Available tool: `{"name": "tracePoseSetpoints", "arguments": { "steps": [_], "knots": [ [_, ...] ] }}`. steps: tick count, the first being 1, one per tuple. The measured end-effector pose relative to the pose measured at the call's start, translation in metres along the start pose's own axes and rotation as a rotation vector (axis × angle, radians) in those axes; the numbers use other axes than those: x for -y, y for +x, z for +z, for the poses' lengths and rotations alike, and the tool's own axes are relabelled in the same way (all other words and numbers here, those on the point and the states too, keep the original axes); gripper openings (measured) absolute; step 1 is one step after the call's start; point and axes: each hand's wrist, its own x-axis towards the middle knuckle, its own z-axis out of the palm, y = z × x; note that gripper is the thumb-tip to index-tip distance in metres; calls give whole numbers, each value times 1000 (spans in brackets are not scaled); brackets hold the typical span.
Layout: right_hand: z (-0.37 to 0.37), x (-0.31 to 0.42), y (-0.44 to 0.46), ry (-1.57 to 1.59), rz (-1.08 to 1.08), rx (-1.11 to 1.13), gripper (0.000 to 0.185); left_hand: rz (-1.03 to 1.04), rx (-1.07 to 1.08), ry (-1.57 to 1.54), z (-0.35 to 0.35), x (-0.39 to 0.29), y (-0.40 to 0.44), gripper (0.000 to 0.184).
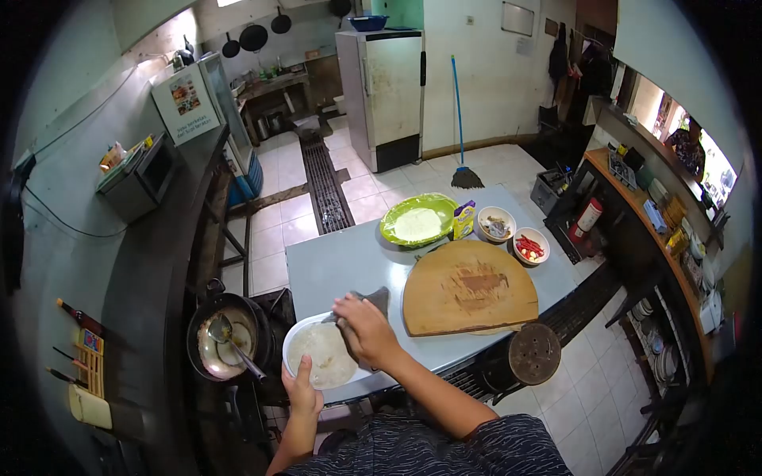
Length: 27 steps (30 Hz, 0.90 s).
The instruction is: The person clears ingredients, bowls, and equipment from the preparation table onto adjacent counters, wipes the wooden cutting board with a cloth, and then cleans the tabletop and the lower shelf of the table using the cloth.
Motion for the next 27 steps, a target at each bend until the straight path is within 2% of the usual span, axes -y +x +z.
{"name": "tracePoseSetpoints", "arguments": {
  "steps": [5,8,10,12,13,15,17,18,20,22,23,25,27],
  "knots": [
    [21,-11,-53,-14,56,17,31,3,-63,-42,-10,6,5,43],
    [19,-22,-97,10,-11,78,28,42,-111,-17,-13,5,8,43],
    [21,-33,-125,144,114,132,30,86,-141,8,-13,5,13,44],
    [13,-44,-140,270,429,257,26,87,-179,-12,-12,11,18,44],
    [12,-50,-141,269,421,270,26,80,-213,-21,-12,15,20,44],
    [14,-61,-142,480,1184,51,21,64,-275,-29,-15,21,23,44],
    [21,-82,-154,1204,1355,-436,21,44,-305,-41,-17,27,24,45],
    [14,-84,-151,1203,1357,-439,21,22,-329,-54,-16,32,24,45],
    [-5,-87,-130,1407,1287,-418,22,-21,-376,-80,-15,41,26,45],
    [-14,-79,-107,1246,1054,-331,22,-87,-331,-94,-22,49,29,45],
    [-11,-80,-97,1246,1066,-337,22,-152,-286,-109,-28,52,29,45],
    [3,-88,-79,827,586,-225,28,-283,-193,-144,-35,60,26,44],
    [18,-98,-66,549,452,-87,28,-326,-145,-159,-34,68,21,45]
  ]
}}
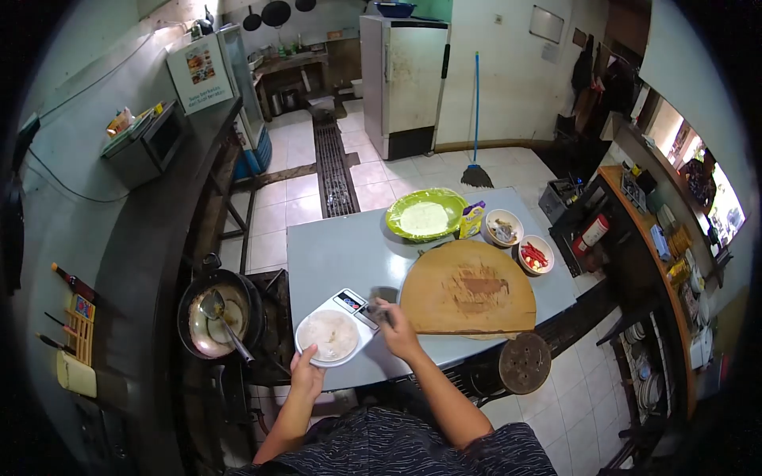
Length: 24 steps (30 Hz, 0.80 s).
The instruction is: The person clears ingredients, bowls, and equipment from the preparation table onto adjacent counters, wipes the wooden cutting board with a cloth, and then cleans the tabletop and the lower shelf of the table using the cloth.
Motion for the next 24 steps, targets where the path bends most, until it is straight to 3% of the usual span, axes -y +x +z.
{"name": "tracePoseSetpoints", "arguments": {
  "steps": [1,3,5,6,8,11,13,14,18,19,23,24],
  "knots": [
    [2,-6,1,-1,0,-7,28,-38,42,-9,0,4,-1,45],
    [7,-14,3,-596,-80,287,32,-102,124,-28,1,7,0,46],
    [17,-24,-15,-517,-27,263,46,-74,121,-40,7,9,-3,45],
    [25,-23,-27,-514,-29,270,46,-55,113,-56,10,13,-7,45],
    [44,-2,-54,-506,55,64,49,-21,100,-86,14,20,-13,43],
    [65,21,-74,-331,84,7,45,-84,117,-191,12,28,-7,44],
    [72,24,-82,-493,-236,-19,42,-151,141,-294,10,33,-1,45],
    [72,26,-85,-494,-235,-21,42,-153,142,-292,7,33,2,45],
    [70,38,-87,-192,-186,408,38,-340,239,-313,-6,18,17,45],
    [68,43,-88,-193,-190,413,38,-335,240,-318,-3,17,16,45],
    [55,68,-86,181,58,-60,33,-73,162,-333,21,2,-1,47],
    [54,68,-82,181,59,-47,33,-65,155,-339,21,-1,-5,47]
  ]
}}
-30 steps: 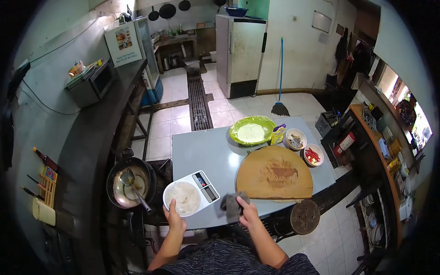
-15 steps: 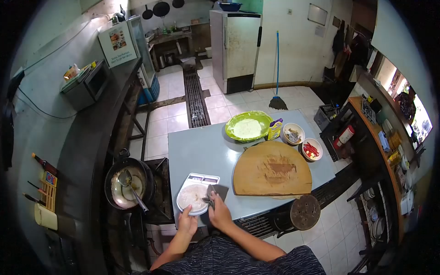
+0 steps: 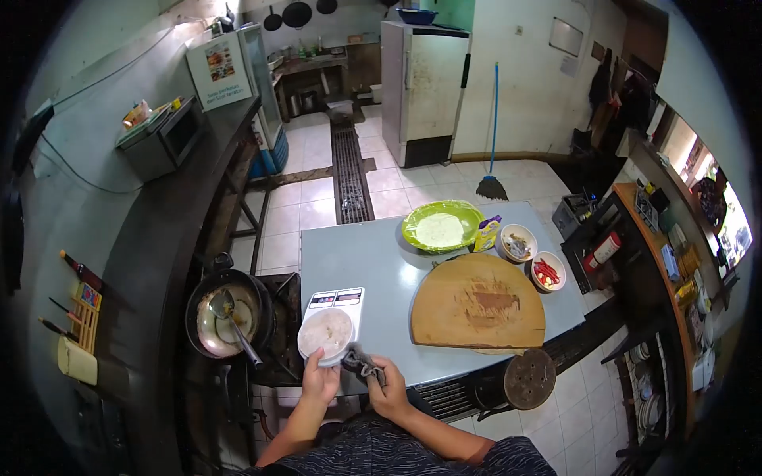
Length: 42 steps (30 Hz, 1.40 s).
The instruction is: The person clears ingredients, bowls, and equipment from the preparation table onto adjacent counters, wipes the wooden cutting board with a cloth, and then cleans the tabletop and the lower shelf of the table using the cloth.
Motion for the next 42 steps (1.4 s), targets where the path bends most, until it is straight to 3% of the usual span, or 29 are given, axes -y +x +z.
{"name": "tracePoseSetpoints", "arguments": {
  "steps": [4,7,9,15,19,21,24,26,27,29,32,34,37,39,42],
  "knots": [
    [-11,-5,27,-417,-356,163,29,-35,63,83,8,-1,-12,48],
    [-26,-20,52,-511,-361,40,26,-40,112,147,17,-8,-30,50],
    [-45,-31,74,-594,-239,-220,23,-44,159,215,20,-13,-38,52],
    [-93,-30,132,-613,-208,-305,20,154,170,571,3,-17,-33,54],
    [-77,3,146,-573,92,-163,23,246,289,1211,9,-21,-31,57],
    [-59,-17,140,-497,-30,58,26,279,277,1266,14,-16,-31,57],
    [-10,22,91,-641,-147,295,26,376,248,1453,25,-10,-25,59],
    [-1,27,80,-639,-512,434,29,372,274,1436,29,-14,-22,59],
    [0,32,81,-639,-516,443,29,364,308,1428,30,-19,-20,60],
    [-3,40,86,-724,-665,701,29,338,377,1417,29,-25,-21,61],
    [-23,20,112,-683,-733,601,29,413,338,1469,25,-26,-19,60],
    [-47,-6,127,-506,-197,306,28,484,297,1516,21,-25,-17,59],
    [-72,-43,140,-411,-157,119,27,470,283,1340,21,-19,-19,57],
    [-85,-78,132,-195,234,-39,26,461,272,1169,24,-14,-19,55],
    [-89,-108,114,50,330,-86,26,453,216,1158,15,5,-13,54]
  ]
}}
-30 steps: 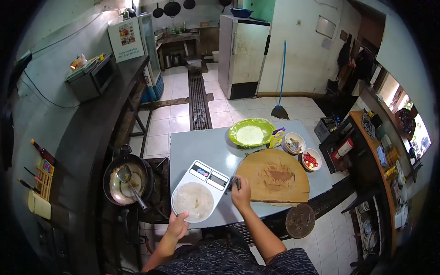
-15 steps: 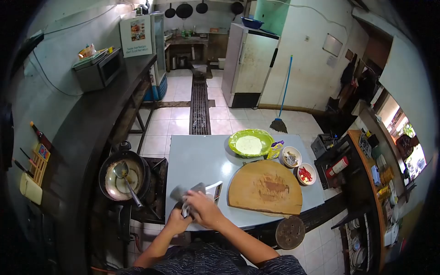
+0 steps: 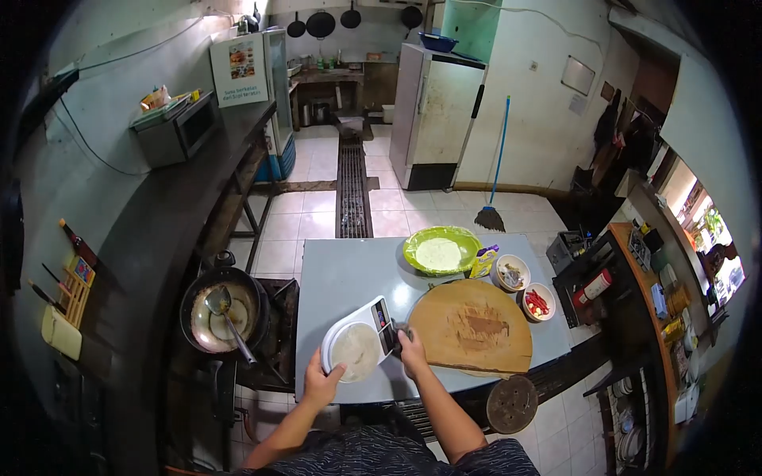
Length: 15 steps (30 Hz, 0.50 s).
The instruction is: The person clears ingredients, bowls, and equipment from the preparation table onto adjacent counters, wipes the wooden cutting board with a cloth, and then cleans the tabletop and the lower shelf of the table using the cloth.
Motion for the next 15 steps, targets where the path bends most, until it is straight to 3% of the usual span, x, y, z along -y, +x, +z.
{"name": "tracePoseSetpoints", "arguments": {
  "steps": [2,5,7,8,12,13,15],
  "knots": [
    [8,6,-20,343,343,-164,28,-39,-40,-11,11,16,-2,53],
    [27,-23,-34,419,246,-254,25,-5,-137,5,29,39,-7,57],
    [53,4,-70,77,197,-172,24,24,-243,21,33,48,-10,61],
    [56,16,-80,85,198,-179,24,25,-233,26,30,46,-8,61],
    [71,48,-104,196,490,233,26,-108,-323,-162,3,29,20,62],
    [69,42,-96,186,458,206,28,-104,-324,-158,-3,29,22,62],
    [63,34,-75,179,425,180,29,-123,-326,-441,-14,28,24,59]
  ]
}}
